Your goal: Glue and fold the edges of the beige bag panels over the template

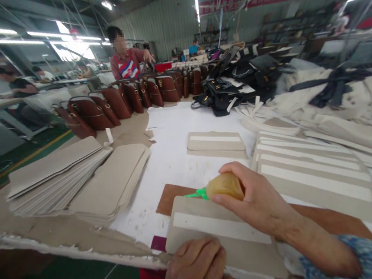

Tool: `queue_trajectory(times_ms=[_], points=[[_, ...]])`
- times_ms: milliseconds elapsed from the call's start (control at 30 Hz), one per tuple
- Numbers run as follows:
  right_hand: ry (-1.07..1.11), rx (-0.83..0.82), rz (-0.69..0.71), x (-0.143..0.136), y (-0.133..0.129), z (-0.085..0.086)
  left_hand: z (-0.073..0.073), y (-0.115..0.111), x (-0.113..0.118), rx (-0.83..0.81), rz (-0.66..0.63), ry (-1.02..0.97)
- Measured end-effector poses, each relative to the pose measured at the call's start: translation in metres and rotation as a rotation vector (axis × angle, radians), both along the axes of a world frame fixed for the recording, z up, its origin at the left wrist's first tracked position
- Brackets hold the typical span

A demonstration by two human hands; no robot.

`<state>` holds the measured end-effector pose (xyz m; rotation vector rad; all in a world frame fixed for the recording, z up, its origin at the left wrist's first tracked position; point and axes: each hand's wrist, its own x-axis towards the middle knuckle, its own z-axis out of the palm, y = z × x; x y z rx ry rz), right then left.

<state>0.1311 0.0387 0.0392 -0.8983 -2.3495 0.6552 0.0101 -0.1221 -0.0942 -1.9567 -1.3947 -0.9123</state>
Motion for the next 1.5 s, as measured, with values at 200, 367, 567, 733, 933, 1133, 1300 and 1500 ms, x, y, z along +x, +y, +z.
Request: queue_trajectory(times_ms=[200, 367, 567, 733, 933, 1133, 1300, 1500], points=[[0.012, -0.068, -0.004, 0.009, -0.002, 0.014, -0.001, -0.004, 0.002, -0.023, -0.001, -0.069], [0.007, -0.022, 0.010, 0.008, -0.003, 0.008, 0.001, -0.002, 0.001, 0.011, -0.011, -0.048], [-0.008, -0.013, 0.066, -0.003, 0.005, -0.011, 0.001, 0.003, 0.000, 0.062, 0.006, -0.004], [-0.040, 0.036, 0.135, -0.016, 0.009, -0.016, -0.002, 0.006, 0.000, 0.086, 0.011, 0.004], [-0.043, 0.132, 0.254, -0.027, 0.007, -0.013, -0.006, 0.008, 0.001, 0.124, 0.031, 0.027], [-0.041, 0.151, 0.297, -0.033, 0.011, -0.015, -0.005, 0.008, 0.000, 0.113, 0.046, 0.071], [-0.050, 0.157, 0.331, -0.036, 0.011, -0.010, -0.001, 0.009, 0.000, 0.170, 0.045, 0.033], [-0.098, 0.223, 0.417, -0.041, 0.010, -0.001, -0.009, 0.007, -0.001, 0.071, 0.031, 0.089]])
